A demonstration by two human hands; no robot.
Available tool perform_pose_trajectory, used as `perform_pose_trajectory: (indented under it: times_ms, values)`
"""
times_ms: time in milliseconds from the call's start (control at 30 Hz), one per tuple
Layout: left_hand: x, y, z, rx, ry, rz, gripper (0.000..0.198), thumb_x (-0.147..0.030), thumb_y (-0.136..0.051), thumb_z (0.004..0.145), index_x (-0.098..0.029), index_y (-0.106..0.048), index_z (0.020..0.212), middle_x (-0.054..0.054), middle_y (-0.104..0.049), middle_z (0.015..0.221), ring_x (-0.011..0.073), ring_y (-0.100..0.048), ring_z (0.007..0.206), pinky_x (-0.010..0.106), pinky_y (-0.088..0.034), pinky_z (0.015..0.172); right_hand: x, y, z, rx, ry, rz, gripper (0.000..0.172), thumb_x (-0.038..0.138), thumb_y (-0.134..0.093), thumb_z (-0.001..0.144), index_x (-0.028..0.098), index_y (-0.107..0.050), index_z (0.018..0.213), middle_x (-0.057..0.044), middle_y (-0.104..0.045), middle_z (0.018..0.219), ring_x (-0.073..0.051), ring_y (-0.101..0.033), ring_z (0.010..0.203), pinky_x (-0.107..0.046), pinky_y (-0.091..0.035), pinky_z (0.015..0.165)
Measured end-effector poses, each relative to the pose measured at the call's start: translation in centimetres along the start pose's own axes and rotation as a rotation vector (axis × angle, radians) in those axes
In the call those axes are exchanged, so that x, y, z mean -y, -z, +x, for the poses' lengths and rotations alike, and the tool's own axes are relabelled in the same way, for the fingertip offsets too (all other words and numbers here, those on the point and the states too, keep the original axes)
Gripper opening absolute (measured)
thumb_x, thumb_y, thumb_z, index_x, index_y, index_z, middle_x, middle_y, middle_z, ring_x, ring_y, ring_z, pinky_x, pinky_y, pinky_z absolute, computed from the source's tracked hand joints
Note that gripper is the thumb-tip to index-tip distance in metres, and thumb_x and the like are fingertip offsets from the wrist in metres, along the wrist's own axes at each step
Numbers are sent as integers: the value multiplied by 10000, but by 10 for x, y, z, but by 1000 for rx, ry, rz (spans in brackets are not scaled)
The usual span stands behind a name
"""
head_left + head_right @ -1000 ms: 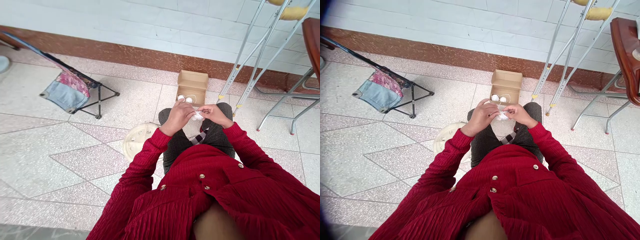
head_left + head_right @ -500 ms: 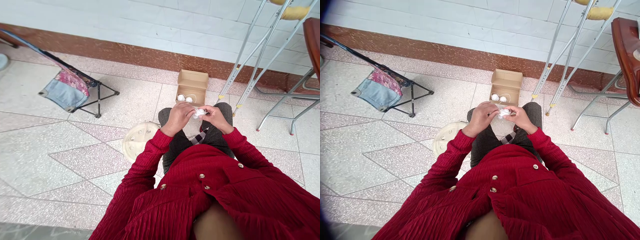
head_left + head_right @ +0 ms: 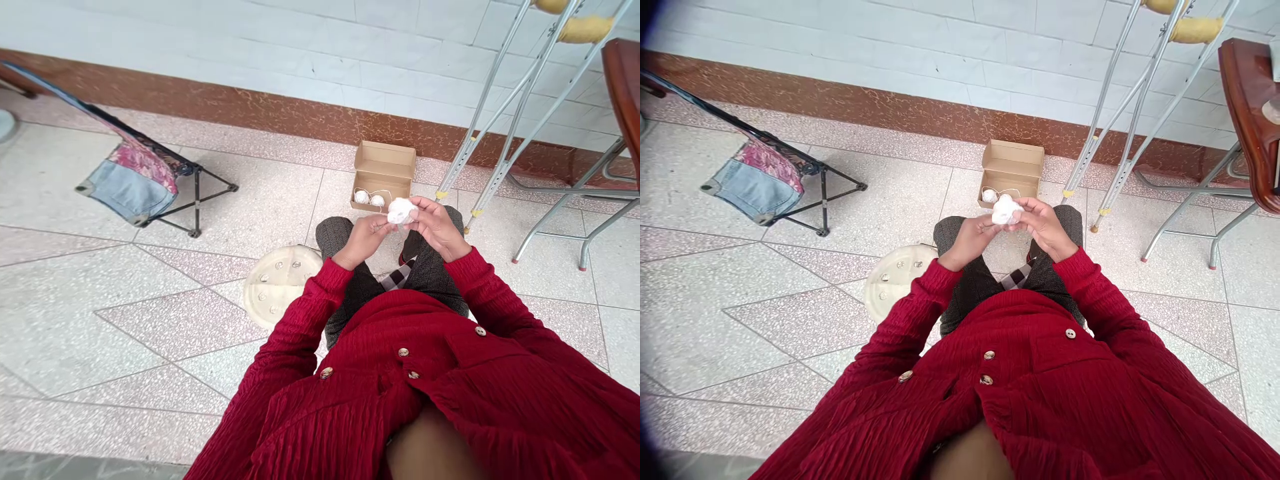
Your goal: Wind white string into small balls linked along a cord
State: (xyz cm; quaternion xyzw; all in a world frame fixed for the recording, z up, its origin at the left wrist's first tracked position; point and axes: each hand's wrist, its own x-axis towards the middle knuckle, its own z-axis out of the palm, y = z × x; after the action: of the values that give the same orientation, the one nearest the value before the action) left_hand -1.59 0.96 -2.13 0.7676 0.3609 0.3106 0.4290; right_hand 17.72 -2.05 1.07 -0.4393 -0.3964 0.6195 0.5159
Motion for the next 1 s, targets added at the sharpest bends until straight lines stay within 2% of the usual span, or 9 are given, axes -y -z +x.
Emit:
perform_pose_trajectory:
  times_ms: [100,233,400,500,567,667,800,933,1000]
  values:
    - [-2,-12,-9,104,11,70,308,-322,-530,979,-171,-723,794,26,-720,798,172,-656,783,289,-494,780,-11,11,18,-150,72,-156,371,413,-804,725,229,-671,1019,-26,-699,980,-163,-650,821,-315,-596,706]
    - [-6,-5,-10,130,-20,202,298,-292,-527,974,-186,-713,767,27,-722,784,183,-656,801,338,-507,876,-32,25,30,-278,163,-595,323,285,-763,680,192,-693,981,-22,-665,857,-165,-594,739,-319,-539,679]
    - [-6,22,2,64,-141,280,219,-290,-556,969,-203,-727,864,16,-769,901,175,-678,854,464,-386,1132,-43,24,13,-1,86,-693,298,211,-739,652,183,-731,948,-20,-692,884,-160,-597,736,-306,-509,696]
    - [-5,29,8,22,-160,270,228,-301,-555,977,-196,-730,874,32,-767,929,188,-680,910,459,-406,1102,-31,17,-2,208,-76,-426,337,258,-811,637,184,-730,956,-3,-700,831,-152,-609,724,-304,-535,688]
    - [-3,26,9,11,-138,211,254,-324,-543,986,-191,-736,886,39,-757,906,192,-672,897,408,-474,998,-18,12,-10,244,-153,-236,383,309,-844,653,190,-725,996,-14,-714,872,-152,-629,745,-291,-554,662]
    - [1,11,4,30,-56,108,308,-340,-516,997,-178,-742,865,41,-739,853,181,-660,813,318,-508,807,1,8,-14,139,-156,-66,400,357,-868,666,203,-712,1001,-32,-724,958,-152,-651,794,-273,-574,655]
    - [1,-11,-9,94,10,54,331,-333,-529,988,-170,-723,775,19,-717,794,160,-650,757,282,-492,760,7,14,-1,-78,-47,-69,352,417,-821,726,228,-682,988,-27,-715,997,-155,-654,828,-296,-585,716]
    - [-6,-16,-19,182,-36,131,343,-319,-535,982,-183,-702,716,9,-690,717,167,-639,743,311,-511,814,-12,29,16,-272,128,-383,309,346,-798,710,221,-669,961,-21,-694,937,-164,-622,810,-309,-551,713]
    - [-10,-9,-18,160,-72,176,314,-311,-536,983,-195,-710,749,4,-714,740,169,-648,760,371,-502,955,-25,34,15,-251,147,-586,293,281,-791,677,204,-687,939,-11,-681,863,-155,-592,754,-299,-522,689]
